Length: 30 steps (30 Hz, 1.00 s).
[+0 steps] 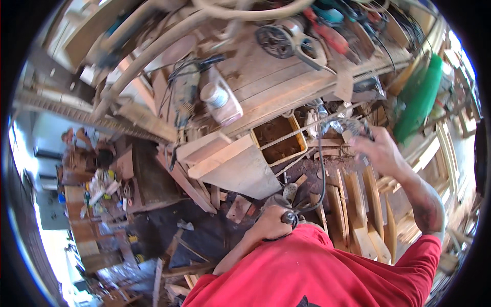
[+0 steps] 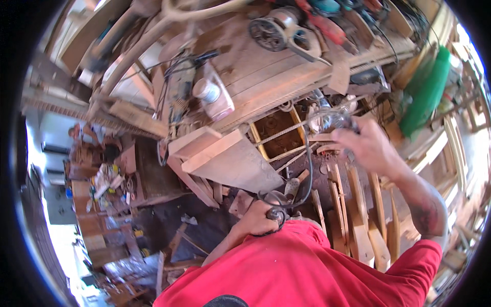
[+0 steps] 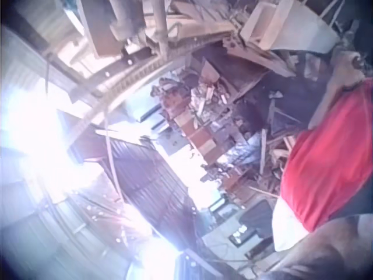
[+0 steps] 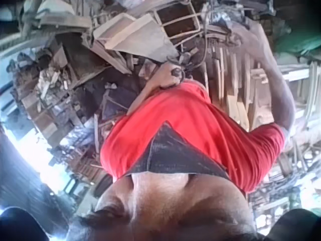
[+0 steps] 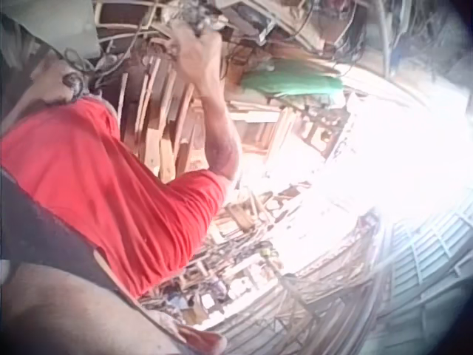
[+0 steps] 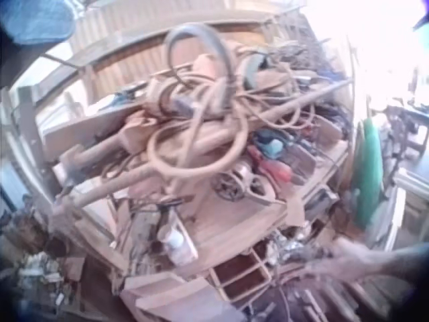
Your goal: The person drills a hole in a wooden cabinet with a drill, handles electrical wiring and a power strip, and winds the cord around the drill in a workshop.
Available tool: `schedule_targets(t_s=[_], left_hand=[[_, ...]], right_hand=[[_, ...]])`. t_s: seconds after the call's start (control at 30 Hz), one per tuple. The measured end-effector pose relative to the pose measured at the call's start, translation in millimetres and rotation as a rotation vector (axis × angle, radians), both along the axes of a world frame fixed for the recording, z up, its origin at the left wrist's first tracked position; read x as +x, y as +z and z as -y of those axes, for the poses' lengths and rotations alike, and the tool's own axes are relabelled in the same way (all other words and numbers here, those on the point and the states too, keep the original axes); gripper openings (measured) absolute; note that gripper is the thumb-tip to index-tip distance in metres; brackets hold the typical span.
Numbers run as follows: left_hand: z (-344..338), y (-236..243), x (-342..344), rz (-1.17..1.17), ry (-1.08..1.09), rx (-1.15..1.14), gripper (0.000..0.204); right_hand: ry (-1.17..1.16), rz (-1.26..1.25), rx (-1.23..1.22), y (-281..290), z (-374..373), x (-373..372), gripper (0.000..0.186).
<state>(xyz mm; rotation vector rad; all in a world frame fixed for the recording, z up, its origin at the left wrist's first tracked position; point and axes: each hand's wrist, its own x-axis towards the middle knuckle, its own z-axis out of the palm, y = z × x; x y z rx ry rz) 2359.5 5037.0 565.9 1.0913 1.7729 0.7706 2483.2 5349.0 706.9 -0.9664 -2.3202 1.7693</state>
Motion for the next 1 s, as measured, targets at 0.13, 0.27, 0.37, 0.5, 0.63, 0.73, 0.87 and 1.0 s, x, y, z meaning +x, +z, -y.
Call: schedule_targets(t_s=[0.13, 0.27, 0.37, 0.5, 0.63, 0.73, 0.87, 1.0], left_hand=[[29, 23, -15, 0.291, 0.330, 0.080, 0.020], [82, 28, -22, 0.574, 0.690, 0.289, 0.025], [102, 63, -18, 0.786, 0.875, 0.348, 0.065], [136, 90, 2, 0.756, 0.972, 0.391, 0.088], [166, 98, 23, 0.721, 1.014, 0.544, 0.092], [183, 106, 24, 0.614, 1.108, 0.604, 0.092], [215, 100, 17, 0.703, 1.124, 0.676, 0.088], [253, 74, 15, 0.750, 1.033, 0.802, 0.085]], right_hand=[[0.180, 0.232, 0.219, -36, -26, -1, 0.036], [0.753, 0.482, 0.157, -73, 5, 3, 0.041], [0.723, 0.486, -0.128, -72, 30, 0, 0.035], [0.581, 0.383, -0.264, -77, 46, -13, 0.038], [0.735, 0.388, -0.225, -61, 70, -31, 0.054], [1.000, 0.252, 0.137, -30, 117, -48, 0.049], [0.802, 0.159, -0.271, -46, 164, -76, 0.028], [0.633, -0.328, -0.619, -30, 262, -136, 0.027]])
